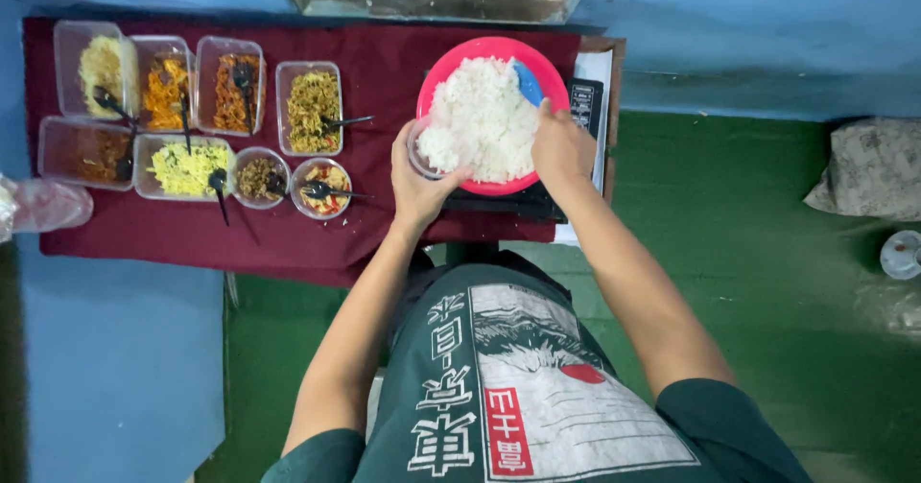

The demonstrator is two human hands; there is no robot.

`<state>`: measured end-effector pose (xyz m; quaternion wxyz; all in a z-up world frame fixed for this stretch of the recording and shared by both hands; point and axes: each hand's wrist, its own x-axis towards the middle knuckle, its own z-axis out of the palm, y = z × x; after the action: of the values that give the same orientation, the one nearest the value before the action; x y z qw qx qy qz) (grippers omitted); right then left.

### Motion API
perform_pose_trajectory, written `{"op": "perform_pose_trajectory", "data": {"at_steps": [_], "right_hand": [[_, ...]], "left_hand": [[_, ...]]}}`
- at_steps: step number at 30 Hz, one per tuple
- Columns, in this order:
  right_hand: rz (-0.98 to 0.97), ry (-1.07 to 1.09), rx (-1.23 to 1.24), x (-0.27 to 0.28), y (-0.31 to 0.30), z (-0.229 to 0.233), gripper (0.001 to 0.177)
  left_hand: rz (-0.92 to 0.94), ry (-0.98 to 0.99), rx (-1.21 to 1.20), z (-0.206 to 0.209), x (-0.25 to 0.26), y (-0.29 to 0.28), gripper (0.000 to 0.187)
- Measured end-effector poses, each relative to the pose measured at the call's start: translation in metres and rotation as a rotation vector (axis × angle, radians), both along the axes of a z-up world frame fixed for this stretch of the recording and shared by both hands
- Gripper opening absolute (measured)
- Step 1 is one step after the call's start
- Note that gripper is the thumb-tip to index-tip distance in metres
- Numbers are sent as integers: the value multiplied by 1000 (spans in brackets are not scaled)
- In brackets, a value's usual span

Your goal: Packing items into boxes and portioning rice into containers

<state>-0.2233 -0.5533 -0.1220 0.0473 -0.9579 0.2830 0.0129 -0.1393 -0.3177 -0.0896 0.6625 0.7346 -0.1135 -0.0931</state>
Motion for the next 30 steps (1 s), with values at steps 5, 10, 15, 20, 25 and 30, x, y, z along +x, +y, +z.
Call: {"op": "perform_pose_trajectory", "data": {"at_steps": [5, 10, 15, 20, 25, 30], "right_hand": [[74, -29, 8, -6, -18, -7, 47], [277, -61, -80, -13, -19, 11, 45], [-16, -17, 284, 6, -67, -70, 29], [-202, 17, 460, 15, -61, -44, 17], [-176, -2, 513, 16, -64, -52, 18], [237, 83, 44, -6, 4, 26, 48]], "left_hand": [[-36, 37, 37, 16, -1, 3, 112], [-36, 59, 2, 14, 0, 2, 108], [-12, 72, -54, 11, 0, 0, 107], [-22, 87, -10, 16, 1, 2, 106], [-8, 98, -5, 15, 2, 1, 107], [-29, 159, 95, 25, 3, 1, 108]]}}
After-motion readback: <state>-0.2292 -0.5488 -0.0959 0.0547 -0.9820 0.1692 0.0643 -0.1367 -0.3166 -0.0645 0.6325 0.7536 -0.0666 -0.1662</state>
